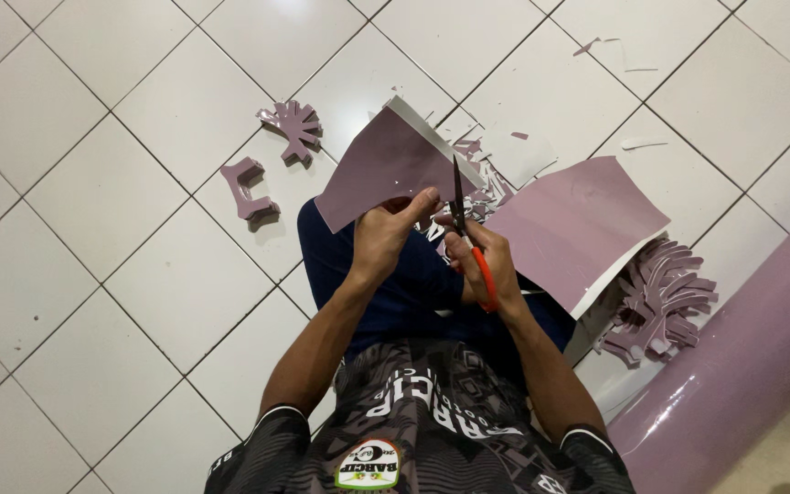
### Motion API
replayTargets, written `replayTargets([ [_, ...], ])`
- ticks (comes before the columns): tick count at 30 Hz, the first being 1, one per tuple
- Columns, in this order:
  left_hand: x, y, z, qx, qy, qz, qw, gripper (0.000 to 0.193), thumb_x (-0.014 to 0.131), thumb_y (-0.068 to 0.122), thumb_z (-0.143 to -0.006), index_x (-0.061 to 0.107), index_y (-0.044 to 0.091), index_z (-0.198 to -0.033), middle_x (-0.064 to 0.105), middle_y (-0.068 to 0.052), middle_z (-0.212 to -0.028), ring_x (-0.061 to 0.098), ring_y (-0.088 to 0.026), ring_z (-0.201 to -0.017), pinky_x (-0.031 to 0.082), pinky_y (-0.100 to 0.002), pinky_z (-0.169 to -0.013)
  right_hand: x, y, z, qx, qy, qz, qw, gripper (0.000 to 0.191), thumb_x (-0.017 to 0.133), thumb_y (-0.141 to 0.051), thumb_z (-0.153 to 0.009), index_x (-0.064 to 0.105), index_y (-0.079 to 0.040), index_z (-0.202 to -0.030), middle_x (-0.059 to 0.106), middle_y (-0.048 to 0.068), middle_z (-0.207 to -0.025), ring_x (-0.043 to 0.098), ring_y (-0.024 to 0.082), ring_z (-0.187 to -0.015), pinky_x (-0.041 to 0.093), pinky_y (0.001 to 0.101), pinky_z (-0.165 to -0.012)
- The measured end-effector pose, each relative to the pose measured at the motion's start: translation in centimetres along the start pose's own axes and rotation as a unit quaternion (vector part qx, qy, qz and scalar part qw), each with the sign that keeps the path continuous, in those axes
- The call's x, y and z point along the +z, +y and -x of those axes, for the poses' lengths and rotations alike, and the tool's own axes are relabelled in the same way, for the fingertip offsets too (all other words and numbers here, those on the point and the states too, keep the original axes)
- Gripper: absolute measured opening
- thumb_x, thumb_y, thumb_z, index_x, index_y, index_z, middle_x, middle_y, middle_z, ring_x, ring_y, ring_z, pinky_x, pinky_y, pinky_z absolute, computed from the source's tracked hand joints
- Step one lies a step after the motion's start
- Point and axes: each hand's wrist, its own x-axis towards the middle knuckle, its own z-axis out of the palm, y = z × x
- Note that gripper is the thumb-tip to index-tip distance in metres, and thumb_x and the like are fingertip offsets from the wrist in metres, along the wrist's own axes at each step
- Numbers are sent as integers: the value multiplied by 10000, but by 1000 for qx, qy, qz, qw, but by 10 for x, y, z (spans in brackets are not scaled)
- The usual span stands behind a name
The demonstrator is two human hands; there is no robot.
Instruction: The person sits on the floor and cuts pink foam sheets with scissors, trimming them into letter and tree shapes. They hold each sheet on their lap, cut along contours, set finished cutouts aside with the other completed shapes, and gather scraps.
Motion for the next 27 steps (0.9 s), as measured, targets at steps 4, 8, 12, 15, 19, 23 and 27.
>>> replayTargets([
  [4, -4, -2, -5, 5, -23, 50, 998, 218, 747, 195, -958, 746, -20, -925, 715, -61, -781, 684, -118, -734, 536, -255, -667, -5, 0, 1, 51, 12, 43, 998, 446, 607, -418, -1001, 737, 5, -955, 521, 4, -537, 487, 87, -445, 367, 253, -428],
  [8, -7, -1, -6, -25, -39, 64, 997, 198, 751, 180, -941, 749, -15, -915, 741, -56, -804, 681, -107, -718, 535, -244, -644, -5, 2, 5, 56, 11, 26, 998, 418, 627, -382, -988, 698, 15, -879, 499, -5, -481, 472, 73, -379, 341, 243, -363],
  [12, -11, -5, -3, -25, -76, -35, 996, 218, 775, 189, -926, 742, -27, -917, 706, -72, -766, 635, -125, -671, 489, -259, -582, -5, 10, 2, -10, -10, -71, 997, 356, 601, -350, -1059, 709, -14, -1110, 513, -34, -636, 476, 42, -506, 377, 220, -449],
  [15, -19, -12, -10, -37, -95, -20, 995, 252, 773, 208, -921, 742, -41, -933, 743, -92, -787, 682, -138, -692, 528, -260, -603, -6, 22, 5, 60, 5, -126, 990, 423, 605, -348, -1046, 671, 12, -833, 467, -12, -506, 397, 54, -375, 299, 228, -367],
  [19, -37, -18, -32, -35, -84, -56, 994, 286, 732, 229, -957, 699, -32, -1071, 764, -128, -911, 743, -147, -822, 602, -268, -751, -13, 37, 8, 83, 29, -112, 990, 405, 611, -360, -1025, 668, 3, -854, 475, -24, -539, 435, 45, -400, 323, 224, -381],
  [23, -49, -14, -50, 137, 46, -184, 972, 424, 770, 175, -910, 543, -55, -1184, 755, -160, -1028, 761, -175, -906, 634, -307, -829, -9, 41, 20, 134, -6, -51, 990, 368, 626, -370, -995, 700, -12, -948, 483, -32, -568, 443, 50, -425, 338, 229, -392],
  [27, -41, -7, -44, 199, 71, -155, 965, 511, 822, 125, -882, 511, -29, -1257, 687, -177, -1134, 764, -216, -942, 679, -314, -789, 4, 34, 19, 95, -41, 35, 994, 428, 613, -430, -986, 725, -36, -1107, 524, -31, -594, 485, 55, -491, 376, 229, -445],
])
